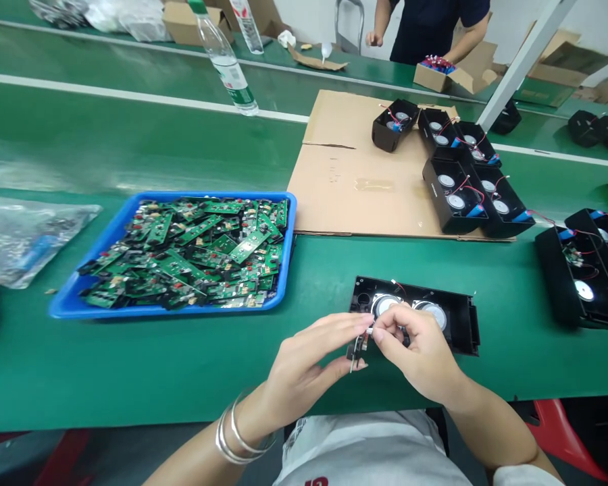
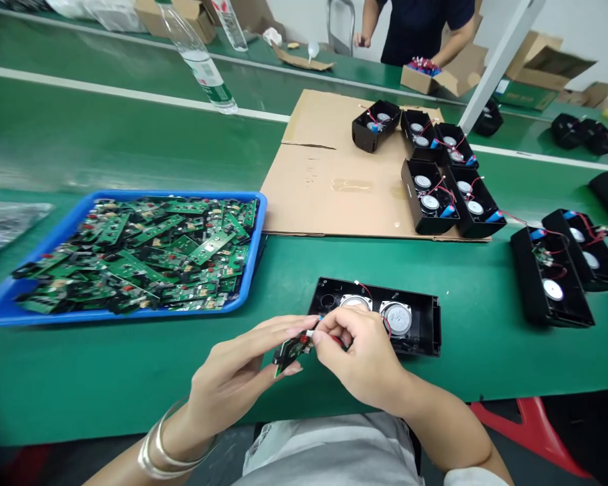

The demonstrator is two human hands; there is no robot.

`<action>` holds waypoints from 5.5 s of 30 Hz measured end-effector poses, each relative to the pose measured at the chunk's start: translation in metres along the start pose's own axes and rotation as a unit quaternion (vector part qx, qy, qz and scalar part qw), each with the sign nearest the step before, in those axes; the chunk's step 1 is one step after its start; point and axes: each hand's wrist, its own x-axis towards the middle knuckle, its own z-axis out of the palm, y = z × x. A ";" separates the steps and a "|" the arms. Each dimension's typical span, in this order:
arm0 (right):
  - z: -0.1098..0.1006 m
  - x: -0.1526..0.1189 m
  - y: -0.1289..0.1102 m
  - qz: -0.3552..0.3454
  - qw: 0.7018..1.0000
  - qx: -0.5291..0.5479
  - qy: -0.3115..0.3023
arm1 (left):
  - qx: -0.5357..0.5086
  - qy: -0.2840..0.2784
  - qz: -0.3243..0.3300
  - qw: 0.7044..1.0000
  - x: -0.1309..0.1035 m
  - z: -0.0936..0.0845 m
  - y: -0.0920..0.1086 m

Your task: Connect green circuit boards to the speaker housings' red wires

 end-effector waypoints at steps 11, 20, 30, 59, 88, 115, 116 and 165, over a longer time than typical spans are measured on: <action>-0.005 0.001 0.000 -0.013 0.999 0.028 -0.029 | 0.059 -0.032 0.025 0.997 0.009 -0.003 0.006; -0.004 0.002 0.001 0.011 0.995 0.073 -0.071 | 0.127 -0.036 0.021 0.991 0.005 0.002 0.007; -0.061 0.003 0.038 -0.022 0.968 -0.249 0.002 | 0.251 0.026 -0.133 0.958 0.015 -0.036 0.032; -0.036 -0.012 0.060 -0.199 0.929 -0.313 -0.006 | 0.034 -0.058 -0.326 0.943 0.029 0.046 0.015; -0.031 0.000 0.054 -0.048 0.940 -0.334 -0.046 | 0.025 0.002 -0.389 0.921 0.026 0.035 0.023; -0.036 -0.019 0.064 -0.205 0.926 -0.317 0.009 | 0.056 0.014 -0.285 0.957 0.033 0.051 0.009; -0.036 -0.019 0.064 -0.205 0.924 -0.323 0.008 | 0.052 0.013 -0.288 0.956 0.033 0.052 0.009; -0.092 -0.070 0.065 -0.014 0.926 -0.346 0.151 | -0.026 0.096 -0.322 0.941 0.029 0.038 0.035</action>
